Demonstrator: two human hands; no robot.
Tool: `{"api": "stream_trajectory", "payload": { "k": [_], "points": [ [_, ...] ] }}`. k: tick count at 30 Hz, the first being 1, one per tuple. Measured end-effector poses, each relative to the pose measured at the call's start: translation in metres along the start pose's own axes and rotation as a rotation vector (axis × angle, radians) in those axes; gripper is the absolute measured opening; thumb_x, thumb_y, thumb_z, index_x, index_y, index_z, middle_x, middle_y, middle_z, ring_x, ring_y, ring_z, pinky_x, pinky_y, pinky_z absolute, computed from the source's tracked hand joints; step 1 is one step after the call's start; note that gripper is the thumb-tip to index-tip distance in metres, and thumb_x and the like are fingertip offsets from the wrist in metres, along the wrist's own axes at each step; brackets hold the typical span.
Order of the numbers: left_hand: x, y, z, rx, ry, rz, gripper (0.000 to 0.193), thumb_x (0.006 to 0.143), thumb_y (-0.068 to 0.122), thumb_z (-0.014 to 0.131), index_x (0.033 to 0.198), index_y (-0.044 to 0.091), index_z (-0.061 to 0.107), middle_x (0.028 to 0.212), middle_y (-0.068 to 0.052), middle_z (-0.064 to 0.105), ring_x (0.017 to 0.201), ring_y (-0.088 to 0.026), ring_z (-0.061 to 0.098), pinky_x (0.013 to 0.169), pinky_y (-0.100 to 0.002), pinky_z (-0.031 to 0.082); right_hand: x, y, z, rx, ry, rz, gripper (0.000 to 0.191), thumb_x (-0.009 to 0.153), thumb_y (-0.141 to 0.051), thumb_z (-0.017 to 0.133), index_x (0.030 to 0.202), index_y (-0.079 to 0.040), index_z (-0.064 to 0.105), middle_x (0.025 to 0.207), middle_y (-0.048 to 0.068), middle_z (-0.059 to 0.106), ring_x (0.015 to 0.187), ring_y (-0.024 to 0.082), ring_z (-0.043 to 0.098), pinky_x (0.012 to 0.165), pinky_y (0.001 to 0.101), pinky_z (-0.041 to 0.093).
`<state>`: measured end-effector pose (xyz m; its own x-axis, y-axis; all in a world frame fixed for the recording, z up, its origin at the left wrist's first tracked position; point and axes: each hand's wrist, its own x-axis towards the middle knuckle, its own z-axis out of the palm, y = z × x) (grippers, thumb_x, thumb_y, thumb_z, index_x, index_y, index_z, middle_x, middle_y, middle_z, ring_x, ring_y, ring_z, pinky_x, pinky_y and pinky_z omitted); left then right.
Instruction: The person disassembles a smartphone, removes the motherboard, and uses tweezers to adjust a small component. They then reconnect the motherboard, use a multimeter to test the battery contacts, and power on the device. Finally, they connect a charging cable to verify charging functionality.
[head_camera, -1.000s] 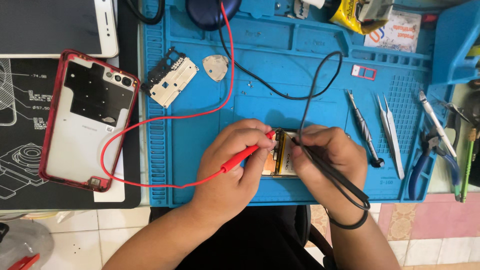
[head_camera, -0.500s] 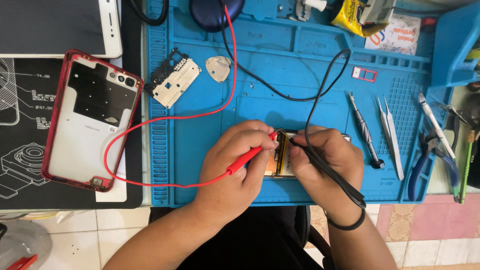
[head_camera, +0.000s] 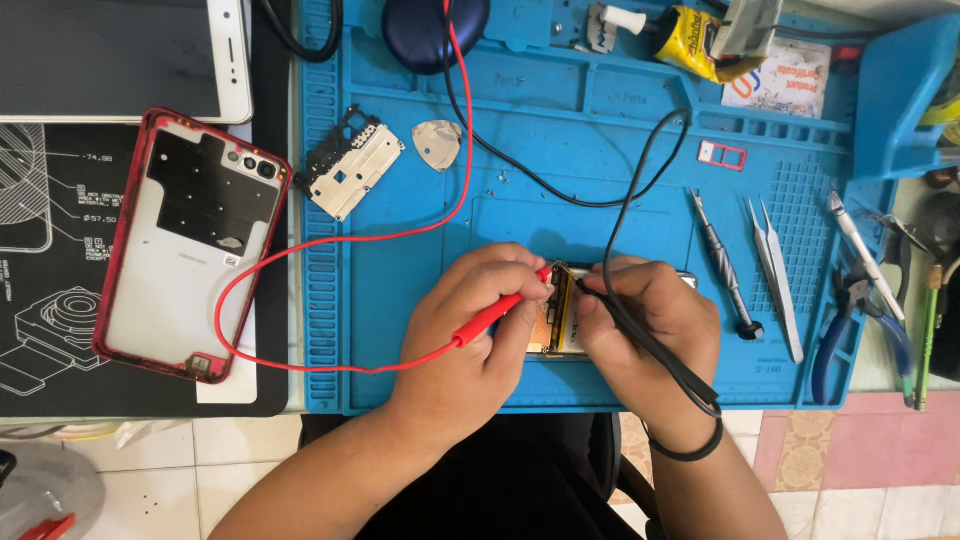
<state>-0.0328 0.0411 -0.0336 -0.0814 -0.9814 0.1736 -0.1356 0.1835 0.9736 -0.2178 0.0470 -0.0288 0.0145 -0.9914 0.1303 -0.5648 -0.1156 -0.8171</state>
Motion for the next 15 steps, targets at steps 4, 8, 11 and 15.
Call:
{"api": "stream_trajectory", "payload": {
  "k": [4,8,11,15],
  "points": [
    [-0.0001,-0.0005,0.0003,0.007,-0.006,-0.011,0.016,0.096,-0.002,0.068,0.107,0.007,0.062,0.116,-0.01,0.069,0.106,-0.026,0.073,0.088,-0.033,0.06,0.0001,-0.0008,0.0006,0.015,-0.004,0.009,0.014,0.09,0.001,0.075,0.097,0.0,0.063,0.093,0.008,0.075,0.074,0.007,0.066,0.066,0.0227,0.054],
    [0.0,-0.001,0.0008,0.0,-0.005,-0.023,0.016,0.095,-0.002,0.068,0.106,0.007,0.062,0.115,-0.01,0.069,0.104,-0.026,0.073,0.088,-0.034,0.059,-0.0001,-0.0019,0.0028,0.035,0.006,0.026,0.013,0.09,0.001,0.074,0.097,0.0,0.063,0.093,0.008,0.075,0.072,0.007,0.066,0.064,0.0226,0.054],
    [0.0005,-0.001,0.0009,-0.007,0.003,-0.013,0.015,0.095,-0.002,0.068,0.106,0.007,0.062,0.115,-0.01,0.069,0.104,-0.027,0.073,0.088,-0.034,0.059,0.0015,-0.0023,0.003,0.019,0.009,0.031,0.013,0.088,0.001,0.074,0.096,0.0,0.063,0.092,0.007,0.075,0.069,0.007,0.065,0.062,0.0226,0.053],
    [0.001,-0.0012,0.0012,0.012,0.012,-0.003,0.014,0.094,-0.001,0.068,0.104,0.007,0.062,0.114,-0.011,0.07,0.104,-0.027,0.073,0.088,-0.035,0.059,0.0032,-0.0027,0.0037,-0.006,0.018,0.031,0.014,0.086,0.0,0.074,0.094,0.0,0.063,0.089,0.007,0.075,0.067,0.007,0.066,0.06,0.0225,0.053]
  ]
}}
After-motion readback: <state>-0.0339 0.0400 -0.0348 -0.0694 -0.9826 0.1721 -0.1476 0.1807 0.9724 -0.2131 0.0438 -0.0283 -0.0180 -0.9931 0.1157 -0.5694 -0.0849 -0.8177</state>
